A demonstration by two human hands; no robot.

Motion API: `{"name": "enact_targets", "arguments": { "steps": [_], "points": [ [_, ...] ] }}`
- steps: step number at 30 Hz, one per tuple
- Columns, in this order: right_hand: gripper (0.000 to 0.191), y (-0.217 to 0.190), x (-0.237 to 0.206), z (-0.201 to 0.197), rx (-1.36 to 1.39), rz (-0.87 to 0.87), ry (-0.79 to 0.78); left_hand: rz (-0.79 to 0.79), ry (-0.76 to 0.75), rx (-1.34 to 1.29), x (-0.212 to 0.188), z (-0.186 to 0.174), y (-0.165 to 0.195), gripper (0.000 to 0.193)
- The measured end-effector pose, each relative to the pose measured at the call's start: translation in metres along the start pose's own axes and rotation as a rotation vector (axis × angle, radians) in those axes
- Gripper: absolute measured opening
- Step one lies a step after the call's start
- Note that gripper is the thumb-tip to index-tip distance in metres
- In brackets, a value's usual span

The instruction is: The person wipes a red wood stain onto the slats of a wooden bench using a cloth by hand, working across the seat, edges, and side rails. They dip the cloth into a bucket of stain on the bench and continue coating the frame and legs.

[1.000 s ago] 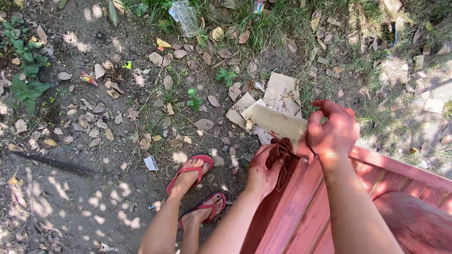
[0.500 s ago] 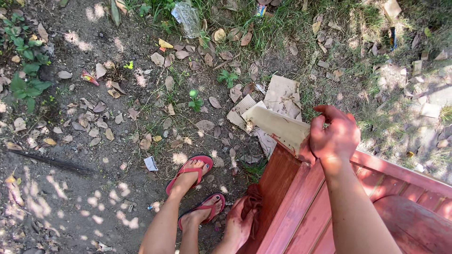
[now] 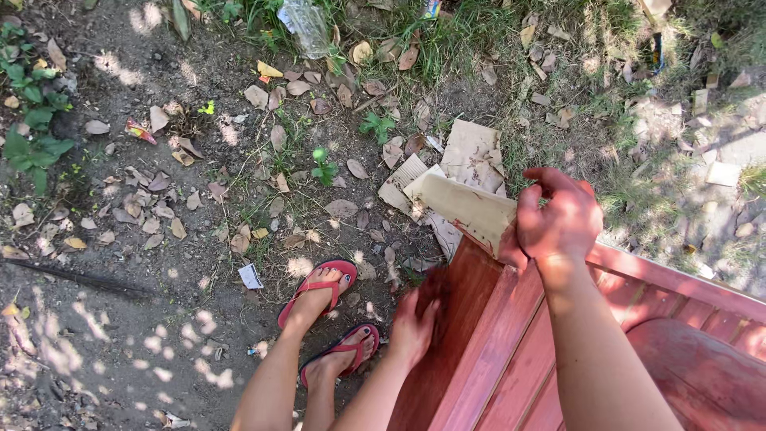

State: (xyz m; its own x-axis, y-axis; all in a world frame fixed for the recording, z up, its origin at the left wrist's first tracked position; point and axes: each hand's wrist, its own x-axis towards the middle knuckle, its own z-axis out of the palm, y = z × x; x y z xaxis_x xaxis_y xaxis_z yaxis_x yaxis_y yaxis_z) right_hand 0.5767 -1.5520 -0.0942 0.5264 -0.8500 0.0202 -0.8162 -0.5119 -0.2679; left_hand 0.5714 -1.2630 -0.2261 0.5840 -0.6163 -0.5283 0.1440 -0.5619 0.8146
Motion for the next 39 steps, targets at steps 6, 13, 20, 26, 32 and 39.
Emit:
{"name": "enact_targets", "arguments": {
  "steps": [6,13,20,26,32,39],
  "points": [
    [0.022,-0.002,0.000,0.001,0.006,0.012,0.015,-0.138,-0.008,0.104,-0.123,-0.042,-0.079,0.044],
    [0.022,-0.001,0.000,0.001,-0.001,0.025,0.007,0.022,0.098,0.039,-0.034,0.001,0.069,0.039],
    [0.021,0.000,0.000,0.003,-0.020,-0.015,0.033,0.092,-0.032,-0.023,-0.006,-0.005,0.133,0.041],
    [0.021,0.001,0.001,0.002,-0.003,0.010,-0.019,-0.112,0.002,0.039,-0.117,-0.033,0.023,0.028],
    [0.022,0.002,0.002,0.005,-0.015,0.018,-0.043,-0.445,0.006,0.154,-0.127,-0.036,-0.023,0.035],
    [0.021,0.001,-0.001,0.003,-0.019,-0.011,-0.008,-0.056,0.048,0.124,0.059,0.019,0.083,0.033]
  ]
}}
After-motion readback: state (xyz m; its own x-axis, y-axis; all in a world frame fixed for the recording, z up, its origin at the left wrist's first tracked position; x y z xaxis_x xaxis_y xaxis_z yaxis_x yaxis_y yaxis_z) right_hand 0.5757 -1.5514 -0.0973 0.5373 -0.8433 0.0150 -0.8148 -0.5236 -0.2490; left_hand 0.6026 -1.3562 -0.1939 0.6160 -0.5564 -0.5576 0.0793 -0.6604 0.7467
